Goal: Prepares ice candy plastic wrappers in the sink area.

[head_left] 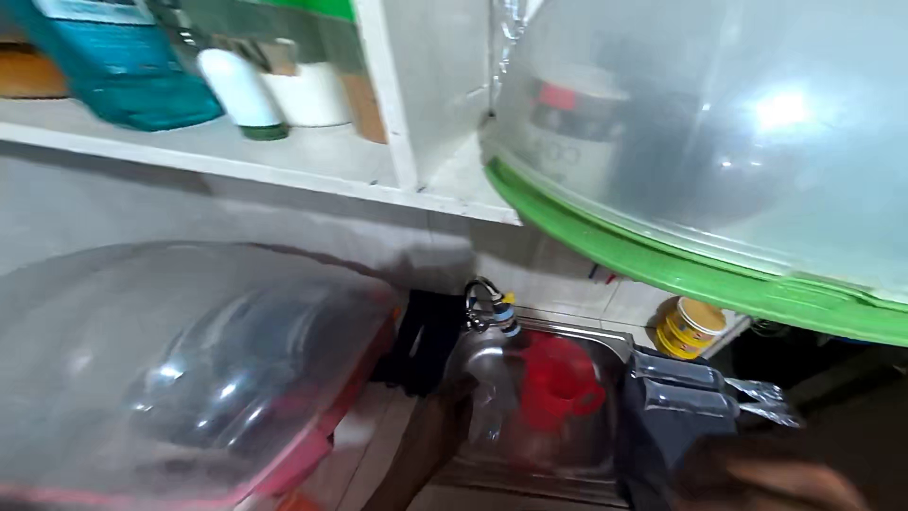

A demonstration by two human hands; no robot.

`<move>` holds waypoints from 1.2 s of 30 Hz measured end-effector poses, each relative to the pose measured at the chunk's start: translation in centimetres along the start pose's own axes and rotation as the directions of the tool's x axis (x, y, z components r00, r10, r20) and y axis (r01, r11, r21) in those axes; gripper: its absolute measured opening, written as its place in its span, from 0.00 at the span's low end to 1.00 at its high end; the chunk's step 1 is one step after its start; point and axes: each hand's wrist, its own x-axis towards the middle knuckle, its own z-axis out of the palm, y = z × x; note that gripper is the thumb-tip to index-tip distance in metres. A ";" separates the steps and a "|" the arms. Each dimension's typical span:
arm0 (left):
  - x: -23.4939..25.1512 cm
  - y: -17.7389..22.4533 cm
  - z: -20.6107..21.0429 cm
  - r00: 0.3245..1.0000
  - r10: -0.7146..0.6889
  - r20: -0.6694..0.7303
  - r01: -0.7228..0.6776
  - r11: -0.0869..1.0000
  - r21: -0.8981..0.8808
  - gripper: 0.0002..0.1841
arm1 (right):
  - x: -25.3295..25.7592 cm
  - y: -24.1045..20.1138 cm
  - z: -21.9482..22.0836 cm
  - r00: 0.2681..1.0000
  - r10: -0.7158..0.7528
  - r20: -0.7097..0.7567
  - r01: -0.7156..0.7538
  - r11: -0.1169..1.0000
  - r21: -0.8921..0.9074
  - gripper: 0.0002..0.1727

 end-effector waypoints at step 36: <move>8.9 1.9 1.7 0.903 0.211 0.373 -0.158 0.973 -0.168 0.13 | 3.1 25.0 9.1 0.626 0.612 -0.484 -0.658 0.747 0.093 0.29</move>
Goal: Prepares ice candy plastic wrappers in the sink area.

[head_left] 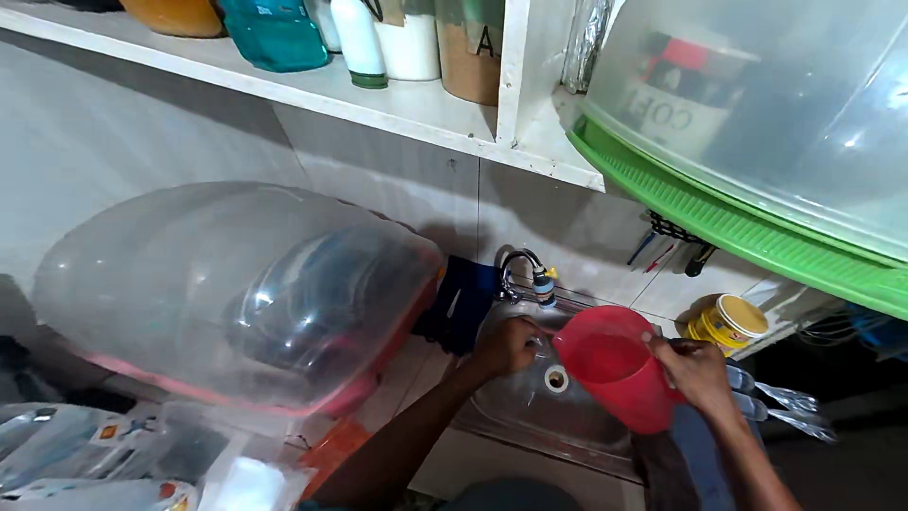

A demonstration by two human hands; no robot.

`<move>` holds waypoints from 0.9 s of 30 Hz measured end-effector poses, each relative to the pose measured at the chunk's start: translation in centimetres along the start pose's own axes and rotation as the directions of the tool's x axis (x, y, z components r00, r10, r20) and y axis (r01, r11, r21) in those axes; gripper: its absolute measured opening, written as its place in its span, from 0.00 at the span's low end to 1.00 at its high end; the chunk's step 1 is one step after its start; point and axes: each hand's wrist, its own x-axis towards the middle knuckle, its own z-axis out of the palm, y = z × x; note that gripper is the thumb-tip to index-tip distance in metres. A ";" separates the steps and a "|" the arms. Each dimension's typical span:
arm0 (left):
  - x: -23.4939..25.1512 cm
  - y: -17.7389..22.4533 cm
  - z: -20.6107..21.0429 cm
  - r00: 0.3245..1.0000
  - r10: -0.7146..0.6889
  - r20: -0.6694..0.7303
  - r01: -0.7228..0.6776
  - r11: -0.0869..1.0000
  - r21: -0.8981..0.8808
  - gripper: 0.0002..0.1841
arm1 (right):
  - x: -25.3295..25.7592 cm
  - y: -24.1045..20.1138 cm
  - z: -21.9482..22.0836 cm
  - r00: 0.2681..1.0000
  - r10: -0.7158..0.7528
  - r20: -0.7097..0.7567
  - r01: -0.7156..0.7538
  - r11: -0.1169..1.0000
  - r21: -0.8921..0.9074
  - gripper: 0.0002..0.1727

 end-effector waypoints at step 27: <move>0.9 2.3 0.2 0.993 -0.003 0.117 -0.002 0.999 0.044 0.12 | 2.4 -5.9 -5.0 0.990 -0.102 0.093 0.131 0.905 -0.404 0.34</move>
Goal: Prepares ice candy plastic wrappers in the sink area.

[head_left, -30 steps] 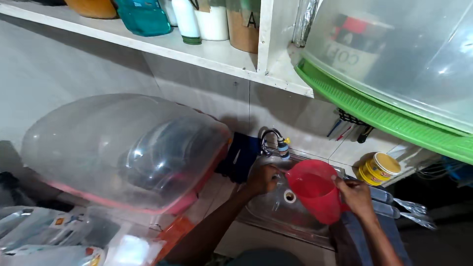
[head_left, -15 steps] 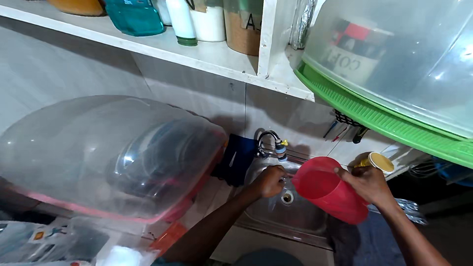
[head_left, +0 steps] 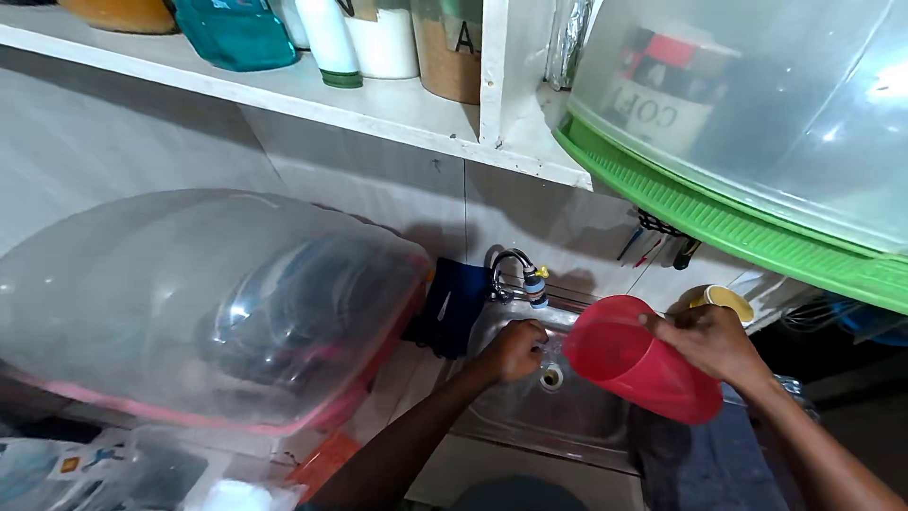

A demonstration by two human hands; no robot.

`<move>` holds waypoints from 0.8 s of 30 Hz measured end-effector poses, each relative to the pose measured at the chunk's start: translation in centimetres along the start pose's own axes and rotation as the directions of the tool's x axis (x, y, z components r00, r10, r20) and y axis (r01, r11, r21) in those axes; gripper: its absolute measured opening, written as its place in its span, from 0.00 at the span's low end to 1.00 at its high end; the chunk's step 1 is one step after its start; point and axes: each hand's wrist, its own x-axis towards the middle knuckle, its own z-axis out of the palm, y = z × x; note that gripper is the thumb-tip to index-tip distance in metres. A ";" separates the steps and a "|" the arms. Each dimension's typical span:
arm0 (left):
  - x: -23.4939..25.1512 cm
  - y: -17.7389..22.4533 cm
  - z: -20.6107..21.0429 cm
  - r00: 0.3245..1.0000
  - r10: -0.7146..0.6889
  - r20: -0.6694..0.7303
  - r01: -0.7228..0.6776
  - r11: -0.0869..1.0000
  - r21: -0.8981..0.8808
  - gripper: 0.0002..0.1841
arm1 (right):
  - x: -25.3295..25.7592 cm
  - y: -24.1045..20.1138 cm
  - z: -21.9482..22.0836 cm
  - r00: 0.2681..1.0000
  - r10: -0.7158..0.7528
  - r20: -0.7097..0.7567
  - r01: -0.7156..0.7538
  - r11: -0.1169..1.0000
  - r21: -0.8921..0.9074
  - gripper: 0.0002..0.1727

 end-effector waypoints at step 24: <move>0.0 0.3 -0.4 1.000 0.030 0.006 -0.030 1.000 0.004 0.11 | -0.1 -2.8 -2.8 0.998 -0.031 0.053 0.033 0.999 -0.041 0.36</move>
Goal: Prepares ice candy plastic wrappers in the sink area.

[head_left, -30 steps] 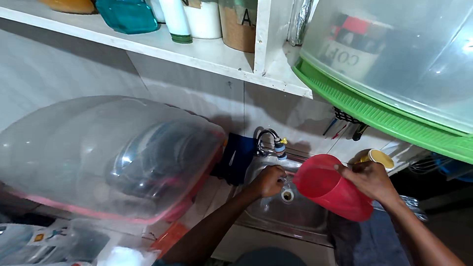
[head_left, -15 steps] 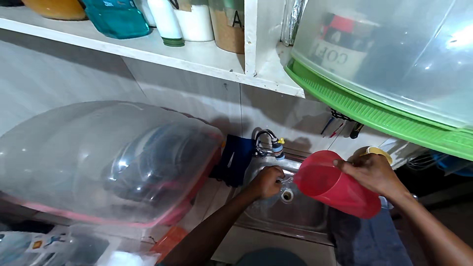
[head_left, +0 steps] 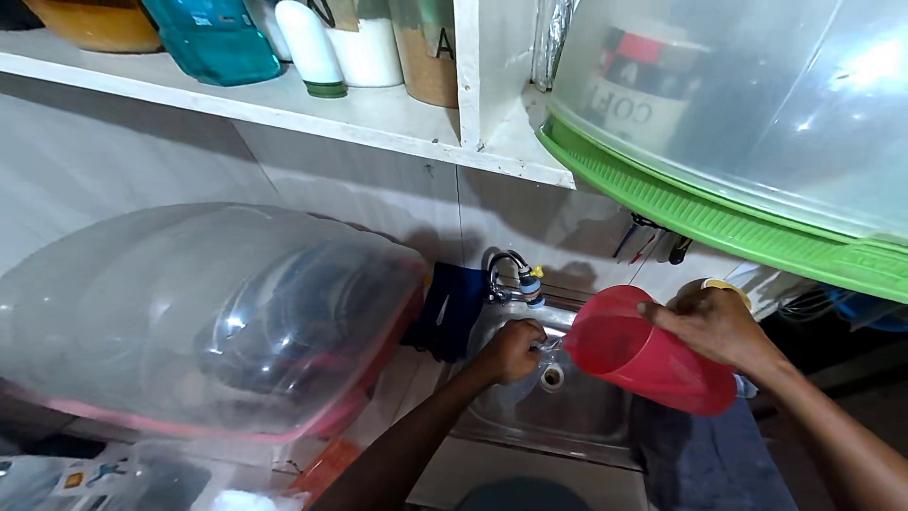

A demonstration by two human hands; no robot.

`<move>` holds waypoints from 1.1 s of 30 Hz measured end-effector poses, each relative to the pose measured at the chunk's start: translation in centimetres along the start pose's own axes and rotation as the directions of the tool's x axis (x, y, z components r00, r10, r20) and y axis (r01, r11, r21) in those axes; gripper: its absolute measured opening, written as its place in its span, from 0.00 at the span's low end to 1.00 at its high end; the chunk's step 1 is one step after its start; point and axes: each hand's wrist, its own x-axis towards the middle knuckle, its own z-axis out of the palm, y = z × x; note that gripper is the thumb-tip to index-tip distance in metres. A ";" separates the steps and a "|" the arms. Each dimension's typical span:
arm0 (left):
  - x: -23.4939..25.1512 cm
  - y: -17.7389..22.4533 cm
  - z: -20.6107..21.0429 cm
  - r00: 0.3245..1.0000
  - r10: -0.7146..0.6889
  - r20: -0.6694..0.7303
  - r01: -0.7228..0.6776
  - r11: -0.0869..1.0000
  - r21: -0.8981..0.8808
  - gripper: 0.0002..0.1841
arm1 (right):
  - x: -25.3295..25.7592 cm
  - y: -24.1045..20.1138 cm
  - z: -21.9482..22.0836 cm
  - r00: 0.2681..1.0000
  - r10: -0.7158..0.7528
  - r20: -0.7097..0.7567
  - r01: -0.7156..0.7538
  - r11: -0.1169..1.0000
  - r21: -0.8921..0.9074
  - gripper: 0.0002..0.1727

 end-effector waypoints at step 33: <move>1.2 4.0 -4.2 0.992 0.063 0.107 -0.068 0.997 0.037 0.11 | -2.3 -5.6 -4.9 0.997 -0.072 0.023 0.074 0.996 -0.055 0.39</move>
